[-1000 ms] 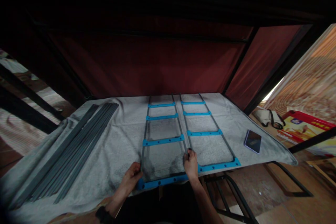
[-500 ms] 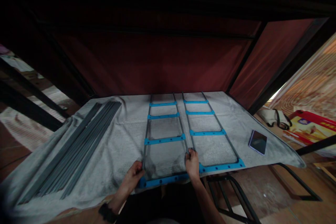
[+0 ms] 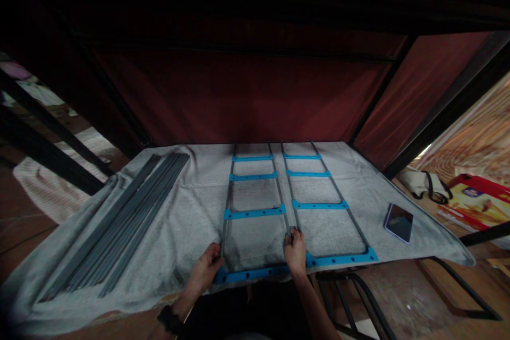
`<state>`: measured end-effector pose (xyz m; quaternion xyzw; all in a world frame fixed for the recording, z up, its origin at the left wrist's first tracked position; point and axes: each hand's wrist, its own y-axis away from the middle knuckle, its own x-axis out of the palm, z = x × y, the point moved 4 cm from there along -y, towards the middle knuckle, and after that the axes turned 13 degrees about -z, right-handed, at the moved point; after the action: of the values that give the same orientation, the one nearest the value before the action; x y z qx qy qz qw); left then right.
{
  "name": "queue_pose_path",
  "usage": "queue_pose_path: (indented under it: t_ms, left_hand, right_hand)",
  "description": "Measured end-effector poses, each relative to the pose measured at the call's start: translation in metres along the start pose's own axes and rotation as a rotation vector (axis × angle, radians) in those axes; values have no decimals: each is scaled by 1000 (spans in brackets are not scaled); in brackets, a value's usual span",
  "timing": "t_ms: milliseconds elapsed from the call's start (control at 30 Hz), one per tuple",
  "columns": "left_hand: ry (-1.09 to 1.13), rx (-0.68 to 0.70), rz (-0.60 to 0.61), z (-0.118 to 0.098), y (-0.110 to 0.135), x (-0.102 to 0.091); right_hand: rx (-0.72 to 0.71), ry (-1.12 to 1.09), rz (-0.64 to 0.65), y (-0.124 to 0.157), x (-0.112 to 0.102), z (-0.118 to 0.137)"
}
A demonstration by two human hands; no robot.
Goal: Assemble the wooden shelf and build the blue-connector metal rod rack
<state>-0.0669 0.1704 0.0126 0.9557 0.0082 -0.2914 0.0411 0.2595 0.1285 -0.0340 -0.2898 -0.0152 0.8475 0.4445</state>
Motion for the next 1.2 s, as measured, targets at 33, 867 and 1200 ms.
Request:
queue_pose_path:
  t_ms: [33, 867, 1200]
  left_hand:
    - [-1, 6, -6, 0, 0, 1]
    - [146, -45, 37, 9, -16, 6]
    - [300, -157, 76, 19, -18, 13]
  right_hand:
    - [2, -2, -8, 0, -1, -1]
    - [22, 43, 52, -2, -13, 13]
    - [38, 39, 55, -7, -14, 14]
